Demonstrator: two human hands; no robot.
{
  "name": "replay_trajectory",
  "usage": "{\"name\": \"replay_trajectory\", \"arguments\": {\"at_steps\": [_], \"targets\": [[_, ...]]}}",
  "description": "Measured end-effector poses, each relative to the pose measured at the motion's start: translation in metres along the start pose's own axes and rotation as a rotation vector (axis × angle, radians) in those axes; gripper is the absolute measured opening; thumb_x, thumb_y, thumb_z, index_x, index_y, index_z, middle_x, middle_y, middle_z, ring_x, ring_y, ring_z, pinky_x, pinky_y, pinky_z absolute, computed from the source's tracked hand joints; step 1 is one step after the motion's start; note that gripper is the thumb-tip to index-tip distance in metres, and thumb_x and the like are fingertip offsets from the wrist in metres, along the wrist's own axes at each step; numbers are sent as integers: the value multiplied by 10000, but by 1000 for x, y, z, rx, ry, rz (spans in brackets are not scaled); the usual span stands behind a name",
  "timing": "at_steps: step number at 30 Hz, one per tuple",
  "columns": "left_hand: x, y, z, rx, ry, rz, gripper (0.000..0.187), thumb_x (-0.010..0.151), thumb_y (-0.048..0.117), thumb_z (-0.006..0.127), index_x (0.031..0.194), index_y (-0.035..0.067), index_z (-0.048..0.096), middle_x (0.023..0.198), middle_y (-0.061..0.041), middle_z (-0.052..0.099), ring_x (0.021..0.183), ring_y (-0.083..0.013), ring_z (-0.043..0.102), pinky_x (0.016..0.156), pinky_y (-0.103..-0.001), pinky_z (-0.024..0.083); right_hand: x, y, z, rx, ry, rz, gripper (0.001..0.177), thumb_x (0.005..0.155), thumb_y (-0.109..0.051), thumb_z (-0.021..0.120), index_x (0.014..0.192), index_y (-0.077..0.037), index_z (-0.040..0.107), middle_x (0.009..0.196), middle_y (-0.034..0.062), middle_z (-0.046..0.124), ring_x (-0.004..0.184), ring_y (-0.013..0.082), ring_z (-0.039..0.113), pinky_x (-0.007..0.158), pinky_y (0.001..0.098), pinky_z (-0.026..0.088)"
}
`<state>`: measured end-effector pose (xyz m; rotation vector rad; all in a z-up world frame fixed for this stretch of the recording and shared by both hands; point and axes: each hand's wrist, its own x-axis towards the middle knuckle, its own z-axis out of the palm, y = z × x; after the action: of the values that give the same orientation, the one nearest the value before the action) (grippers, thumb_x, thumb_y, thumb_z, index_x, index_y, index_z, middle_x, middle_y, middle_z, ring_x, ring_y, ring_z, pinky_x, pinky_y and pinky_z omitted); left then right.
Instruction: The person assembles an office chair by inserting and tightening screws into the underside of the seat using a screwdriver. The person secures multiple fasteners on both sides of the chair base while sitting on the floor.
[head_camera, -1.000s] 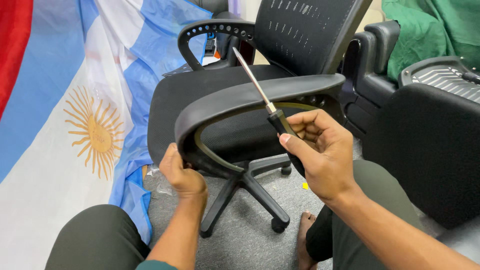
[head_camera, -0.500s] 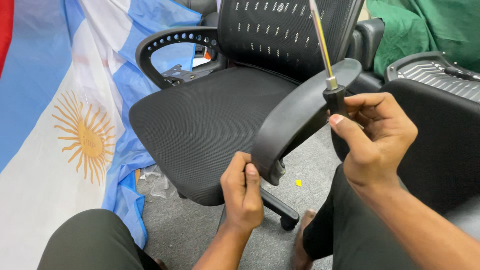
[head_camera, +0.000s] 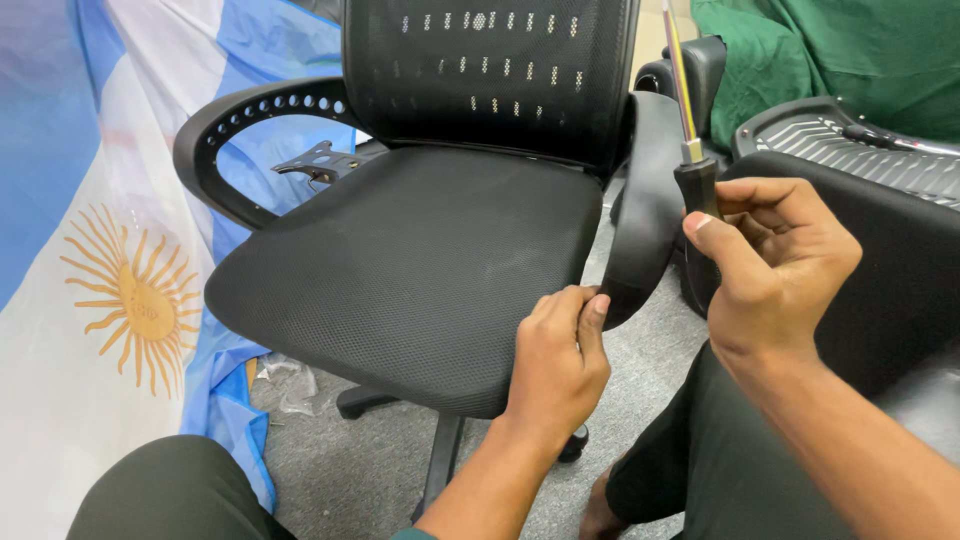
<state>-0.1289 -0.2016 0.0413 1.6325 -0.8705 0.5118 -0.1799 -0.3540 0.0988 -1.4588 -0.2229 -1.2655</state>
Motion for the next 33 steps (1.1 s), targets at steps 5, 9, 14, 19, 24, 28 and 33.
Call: {"name": "replay_trajectory", "arguments": {"at_steps": [5,9,14,19,24,28,33], "targets": [[15,-6,18,36,-133,-4,373,897,-40,535,1249,-39,658,1010,-271,707,995,-412,678,924,-460,531,0,3,3,-67,-72,-15,213,908,92,653,1120,79,636,981,94,702,830,91,666,825,211,525],[32,-14,27,39,-334,44,664,661,-68,588,1323,-99,548,1017,-320,672,1027,-468,637,916,-475,507,-3,8,10,-113,-110,34,267,847,99,590,1110,74,631,960,86,694,816,93,650,745,204,507],[55,-29,47,35,-531,-162,588,708,-30,599,1293,-18,545,1020,-279,691,986,-427,680,812,-444,569,-5,13,19,-145,-100,87,250,841,91,616,1089,74,642,937,79,691,810,90,647,740,211,511],[77,-51,81,106,-623,-97,204,894,199,646,1021,55,714,998,-165,772,973,-352,734,774,-407,571,0,19,32,-32,-34,269,231,853,72,659,1083,62,681,915,80,715,808,90,670,766,210,529],[86,-64,93,-34,-494,-97,233,842,182,707,1045,68,690,952,-137,759,933,-299,730,750,-382,564,11,21,43,-53,-7,451,234,861,6,706,1092,42,711,904,92,748,785,101,694,741,212,540],[86,-72,73,-351,-372,-347,181,885,27,635,1039,-21,718,950,-153,757,905,-259,718,737,-363,554,21,23,49,80,-70,544,214,876,-30,717,1080,33,695,916,86,745,772,116,700,721,233,558],[91,-89,21,-601,-197,-476,404,897,-103,473,1257,-70,653,1138,-190,719,1021,-234,700,870,-304,539,31,33,64,129,-164,730,211,872,-58,723,1064,23,692,887,89,713,740,142,686,681,266,561]]}}
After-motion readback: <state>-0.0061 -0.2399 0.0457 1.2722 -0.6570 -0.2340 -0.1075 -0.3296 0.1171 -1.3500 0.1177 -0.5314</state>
